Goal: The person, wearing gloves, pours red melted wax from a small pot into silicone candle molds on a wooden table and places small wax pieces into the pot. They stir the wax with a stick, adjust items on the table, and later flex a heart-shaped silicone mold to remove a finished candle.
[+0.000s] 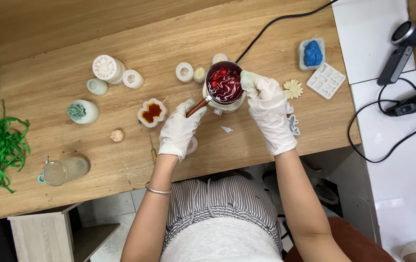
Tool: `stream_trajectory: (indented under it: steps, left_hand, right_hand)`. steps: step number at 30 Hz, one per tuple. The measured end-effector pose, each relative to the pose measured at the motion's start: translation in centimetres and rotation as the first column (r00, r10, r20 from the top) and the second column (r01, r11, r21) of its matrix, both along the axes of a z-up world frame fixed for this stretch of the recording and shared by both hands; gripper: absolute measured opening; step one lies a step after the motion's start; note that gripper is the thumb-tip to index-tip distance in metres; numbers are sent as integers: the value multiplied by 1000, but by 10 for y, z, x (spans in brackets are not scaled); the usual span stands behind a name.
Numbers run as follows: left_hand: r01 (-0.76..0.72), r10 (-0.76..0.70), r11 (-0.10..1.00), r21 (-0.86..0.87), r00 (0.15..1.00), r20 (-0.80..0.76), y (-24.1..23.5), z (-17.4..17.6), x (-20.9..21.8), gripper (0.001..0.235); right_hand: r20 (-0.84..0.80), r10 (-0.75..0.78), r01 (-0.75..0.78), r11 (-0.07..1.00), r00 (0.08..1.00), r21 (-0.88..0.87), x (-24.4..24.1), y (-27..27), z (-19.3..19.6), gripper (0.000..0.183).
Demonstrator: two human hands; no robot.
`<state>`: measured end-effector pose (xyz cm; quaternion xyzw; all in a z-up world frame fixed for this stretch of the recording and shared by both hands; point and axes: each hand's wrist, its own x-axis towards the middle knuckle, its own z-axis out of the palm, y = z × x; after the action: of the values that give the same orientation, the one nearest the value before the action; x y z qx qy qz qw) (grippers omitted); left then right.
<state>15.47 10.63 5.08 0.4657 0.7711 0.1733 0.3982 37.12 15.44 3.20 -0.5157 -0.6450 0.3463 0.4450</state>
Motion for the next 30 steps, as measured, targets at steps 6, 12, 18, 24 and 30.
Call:
stream_trajectory:
  steps: [6, 12, 18, 24, 30]
  left_hand:
    - [-16, 21, 999, -52, 994, 110, 1, 6, -3, 44]
    - [59, -55, 988, -142, 998, 33, 4, 10, -1, 48]
    - [55, -50, 976, -211, 998, 25, 7, 18, 0, 46]
    - [41, -35, 963, -268, 999, 26, 12, 25, 1, 47]
    - [40, -31, 964, -264, 999, 40, 11, 23, 3, 49]
  right_hand:
    - [159, 24, -32, 998, 987, 45, -2, -3, 16, 20]
    - [264, -97, 57, 986, 960, 155, 0, 7, 25, 23]
    - [233, -41, 21, 996, 972, 87, -5, 22, -5, 25]
    - [145, 41, -45, 999, 989, 21, 0, 17, 29, 24]
    - [271, 108, -148, 980, 956, 130, -5, 16, 14, 15]
